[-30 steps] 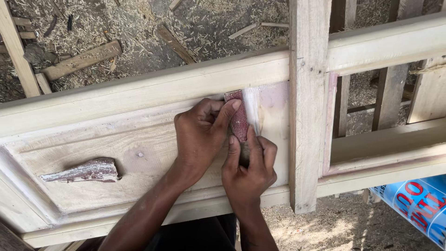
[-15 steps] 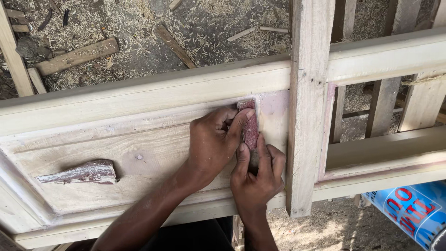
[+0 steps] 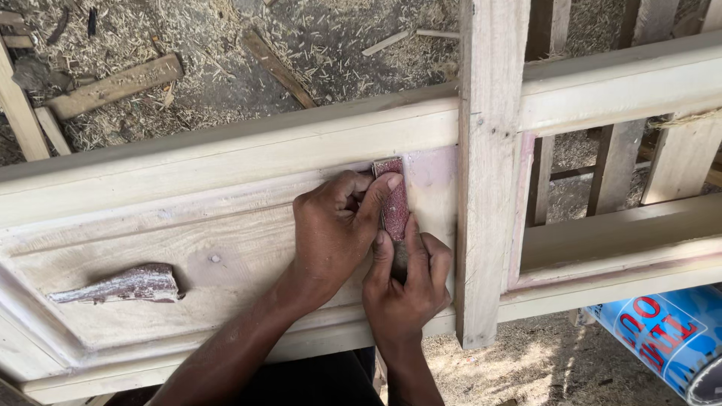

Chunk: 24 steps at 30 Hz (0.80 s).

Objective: The person sands the edges and corners of a wooden door panel using a sanding block. The person moves the sanding block along the grooves and flat surfaces to smooth the wood.

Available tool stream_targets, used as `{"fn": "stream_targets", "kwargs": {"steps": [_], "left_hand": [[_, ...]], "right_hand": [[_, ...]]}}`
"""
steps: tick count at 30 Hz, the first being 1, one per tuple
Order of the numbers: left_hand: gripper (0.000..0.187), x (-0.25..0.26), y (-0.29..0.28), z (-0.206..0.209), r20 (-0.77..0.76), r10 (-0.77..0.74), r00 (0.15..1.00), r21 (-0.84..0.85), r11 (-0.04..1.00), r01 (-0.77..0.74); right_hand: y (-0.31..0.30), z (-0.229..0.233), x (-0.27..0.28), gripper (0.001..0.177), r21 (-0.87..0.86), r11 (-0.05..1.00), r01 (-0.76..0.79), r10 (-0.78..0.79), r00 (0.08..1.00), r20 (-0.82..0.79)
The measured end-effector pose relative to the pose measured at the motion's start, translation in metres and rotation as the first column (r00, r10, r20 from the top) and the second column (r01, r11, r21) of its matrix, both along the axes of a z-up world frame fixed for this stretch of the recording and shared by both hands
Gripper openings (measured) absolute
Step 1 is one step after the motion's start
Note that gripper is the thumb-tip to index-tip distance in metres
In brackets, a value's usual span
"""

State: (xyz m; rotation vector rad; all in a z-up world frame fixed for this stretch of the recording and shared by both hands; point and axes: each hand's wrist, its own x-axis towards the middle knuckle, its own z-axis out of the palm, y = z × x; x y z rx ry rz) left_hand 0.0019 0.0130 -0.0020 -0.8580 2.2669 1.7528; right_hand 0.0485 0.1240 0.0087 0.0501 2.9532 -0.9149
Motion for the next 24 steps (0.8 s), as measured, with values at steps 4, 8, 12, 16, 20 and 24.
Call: {"fn": "stream_targets", "kwargs": {"steps": [4, 8, 12, 16, 20, 24], "left_hand": [[0.017, 0.002, -0.001, 0.002, -0.005, -0.015, 1.0, 0.005, 1.0, 0.016], [0.011, 0.003, -0.002, 0.0, -0.124, 0.0, 0.992, -0.036, 0.999, -0.005], [0.015, 0.001, -0.005, 0.0, -0.021, -0.013, 1.0, 0.005, 1.0, 0.013], [0.018, 0.002, -0.006, -0.001, -0.008, -0.034, 0.999, -0.011, 0.999, 0.034], [0.015, -0.001, -0.01, 0.0, -0.043, -0.051, 0.998, 0.012, 0.999, 0.052], [0.016, 0.004, -0.005, 0.001, -0.035, -0.002, 0.999, -0.002, 1.0, 0.002]], "right_hand": [[0.003, 0.004, 0.003, 0.035, -0.019, 1.0, -0.022, 0.021, 0.999, -0.031], [0.0, -0.002, 0.005, 0.035, -0.032, 0.999, 0.015, -0.015, 1.0, -0.009], [-0.004, -0.002, 0.007, 0.034, -0.073, 0.996, 0.044, -0.044, 0.999, -0.003], [-0.005, -0.002, 0.009, 0.037, -0.02, 0.999, 0.04, -0.04, 0.999, -0.002], [-0.008, -0.004, 0.008, 0.036, -0.032, 0.997, 0.076, -0.076, 0.997, -0.005], [-0.004, -0.004, 0.011, 0.036, -0.041, 0.997, 0.068, -0.068, 0.998, -0.004]]}}
